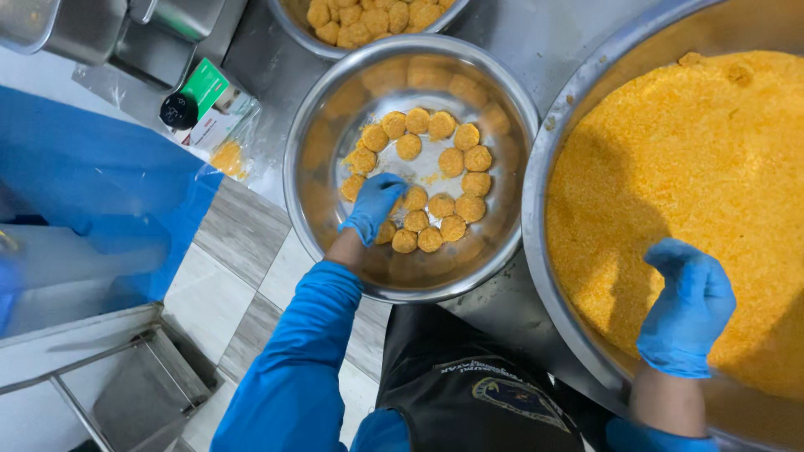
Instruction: The person takes round food portions handed by a coworker, rolls and presses them by hand in a large basin of orange crumbs until coated, and places the coated balls into a second basin alongside previously finished balls. The coworker occasionally scoops more uncoated portions from a nearby bowl.
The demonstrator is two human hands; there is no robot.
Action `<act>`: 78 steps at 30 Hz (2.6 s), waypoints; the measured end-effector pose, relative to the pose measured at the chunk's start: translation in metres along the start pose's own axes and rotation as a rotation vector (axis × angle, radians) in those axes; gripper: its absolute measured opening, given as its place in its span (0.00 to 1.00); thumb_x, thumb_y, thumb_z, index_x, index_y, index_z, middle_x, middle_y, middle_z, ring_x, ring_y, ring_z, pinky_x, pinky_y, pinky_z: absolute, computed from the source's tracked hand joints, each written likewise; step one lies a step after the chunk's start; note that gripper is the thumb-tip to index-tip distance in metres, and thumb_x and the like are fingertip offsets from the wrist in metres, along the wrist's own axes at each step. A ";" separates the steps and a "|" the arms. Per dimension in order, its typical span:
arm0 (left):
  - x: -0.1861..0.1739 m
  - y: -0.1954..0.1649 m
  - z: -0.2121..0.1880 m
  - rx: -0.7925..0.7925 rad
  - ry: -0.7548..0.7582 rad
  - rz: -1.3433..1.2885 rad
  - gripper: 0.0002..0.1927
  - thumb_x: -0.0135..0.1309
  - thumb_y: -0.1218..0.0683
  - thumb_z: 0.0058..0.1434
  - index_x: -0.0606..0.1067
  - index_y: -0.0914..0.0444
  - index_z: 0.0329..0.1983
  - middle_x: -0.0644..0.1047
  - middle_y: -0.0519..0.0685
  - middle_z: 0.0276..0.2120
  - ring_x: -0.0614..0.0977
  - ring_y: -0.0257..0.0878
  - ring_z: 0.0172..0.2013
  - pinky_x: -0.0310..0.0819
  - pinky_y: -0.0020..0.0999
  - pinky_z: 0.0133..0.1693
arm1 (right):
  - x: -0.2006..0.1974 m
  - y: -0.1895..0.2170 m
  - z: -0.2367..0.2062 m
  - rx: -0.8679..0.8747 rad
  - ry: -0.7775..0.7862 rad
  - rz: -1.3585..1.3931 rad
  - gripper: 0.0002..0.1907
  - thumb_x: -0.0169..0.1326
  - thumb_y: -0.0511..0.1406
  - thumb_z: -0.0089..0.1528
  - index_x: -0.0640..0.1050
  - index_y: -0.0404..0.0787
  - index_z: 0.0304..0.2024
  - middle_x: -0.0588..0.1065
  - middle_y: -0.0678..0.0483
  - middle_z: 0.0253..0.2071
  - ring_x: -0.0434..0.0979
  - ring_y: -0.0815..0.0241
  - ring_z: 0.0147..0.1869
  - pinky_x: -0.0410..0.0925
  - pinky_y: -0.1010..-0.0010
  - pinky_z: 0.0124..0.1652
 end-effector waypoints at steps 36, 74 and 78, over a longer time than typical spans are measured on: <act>0.394 -0.148 -0.113 0.225 0.804 0.274 0.30 0.53 0.41 0.61 0.73 0.62 0.62 0.77 0.59 0.56 0.79 0.52 0.57 0.72 0.44 0.59 | -0.170 -0.049 0.094 0.142 -0.515 1.019 0.22 0.56 0.43 0.70 0.73 0.41 0.63 0.74 0.48 0.63 0.74 0.45 0.65 0.66 0.51 0.66; 0.389 -0.129 -0.112 -0.193 0.477 -0.745 0.30 0.44 0.35 0.76 0.80 0.63 0.38 0.80 0.53 0.34 0.80 0.49 0.38 0.71 0.47 0.42 | -0.004 -0.056 -0.007 0.615 -0.447 0.349 0.29 0.41 0.56 0.66 0.74 0.47 0.59 0.73 0.56 0.62 0.68 0.58 0.63 0.63 0.60 0.56; 0.339 -0.229 -0.166 0.979 0.257 -0.306 0.32 0.31 0.34 0.80 0.79 0.60 0.48 0.82 0.51 0.49 0.78 0.46 0.58 0.66 0.42 0.66 | 0.007 -0.076 -0.002 0.447 -0.436 0.770 0.25 0.44 0.54 0.71 0.76 0.47 0.58 0.74 0.54 0.56 0.72 0.58 0.61 0.65 0.66 0.61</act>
Point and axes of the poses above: each hand's wrist, its own z-axis towards the middle knuckle, its own x-axis out of the palm, y = z × x, the point moved 8 cm from there along z, towards the middle knuckle
